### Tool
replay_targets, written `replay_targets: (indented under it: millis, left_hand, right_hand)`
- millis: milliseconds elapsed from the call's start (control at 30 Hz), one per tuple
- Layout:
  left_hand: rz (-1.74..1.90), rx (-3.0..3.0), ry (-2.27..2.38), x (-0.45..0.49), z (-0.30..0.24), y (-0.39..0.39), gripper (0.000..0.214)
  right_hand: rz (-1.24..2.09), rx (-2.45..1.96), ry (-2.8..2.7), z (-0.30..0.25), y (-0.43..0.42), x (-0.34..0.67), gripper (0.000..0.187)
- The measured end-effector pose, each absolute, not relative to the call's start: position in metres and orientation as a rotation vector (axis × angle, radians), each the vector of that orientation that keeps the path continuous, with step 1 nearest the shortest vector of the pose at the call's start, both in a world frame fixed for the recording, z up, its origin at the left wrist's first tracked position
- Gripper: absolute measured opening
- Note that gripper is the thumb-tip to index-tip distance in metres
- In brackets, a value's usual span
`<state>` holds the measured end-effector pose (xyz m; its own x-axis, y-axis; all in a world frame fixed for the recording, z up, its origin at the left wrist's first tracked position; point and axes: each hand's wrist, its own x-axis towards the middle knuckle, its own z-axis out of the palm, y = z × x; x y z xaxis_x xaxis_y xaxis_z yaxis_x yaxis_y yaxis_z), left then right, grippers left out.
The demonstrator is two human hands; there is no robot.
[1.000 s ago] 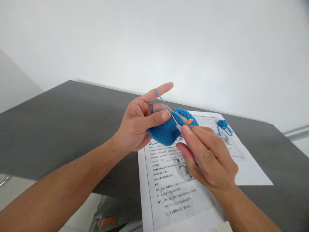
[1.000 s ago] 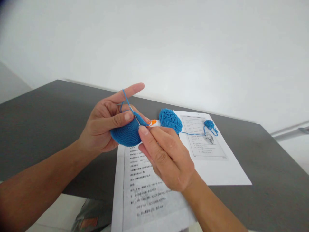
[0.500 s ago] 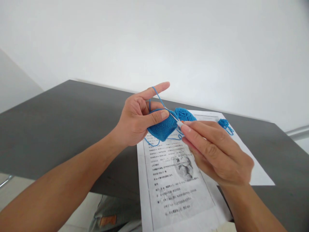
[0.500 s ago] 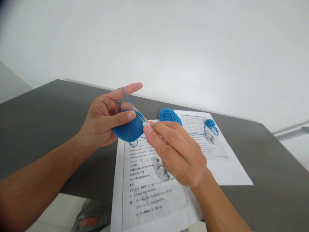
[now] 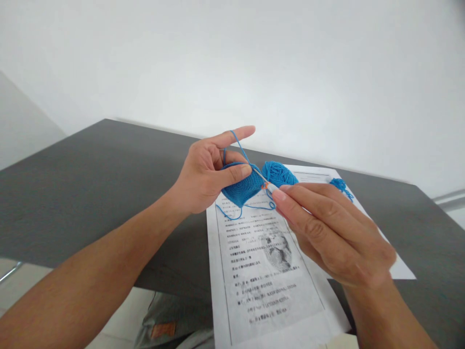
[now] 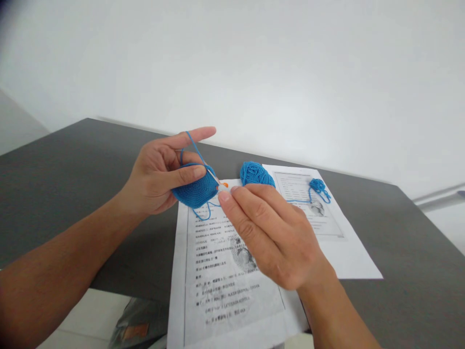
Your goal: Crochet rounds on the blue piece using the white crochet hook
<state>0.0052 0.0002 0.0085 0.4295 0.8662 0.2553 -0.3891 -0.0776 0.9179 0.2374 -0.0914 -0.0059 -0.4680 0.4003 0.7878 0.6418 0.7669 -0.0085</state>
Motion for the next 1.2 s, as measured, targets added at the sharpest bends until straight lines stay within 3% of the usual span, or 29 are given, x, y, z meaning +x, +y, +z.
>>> replay_targets:
  millis: [133,433,1000,1200]
  left_hand:
    - [1.088,1.366,0.545,0.004,0.011,0.000,0.092]
    - [1.006,1.705,0.585,-0.006,0.013,0.005,0.079]
    - [0.890,1.821,0.414,-0.009,0.007,0.005,0.073]
    - [0.919,1.843,0.384,-0.012,0.008,0.004,0.071]
  right_hand:
    - [-0.636,-0.686,-2.349,0.005,-0.094,0.236,0.051]
    - [-0.615,-0.646,-2.444,0.013,-0.095,0.235,0.044]
    - [-0.061,-0.760,-2.057,0.012,-0.092,0.244,0.055]
    - [0.127,-0.806,-1.925,0.011,-0.092,0.242,0.046]
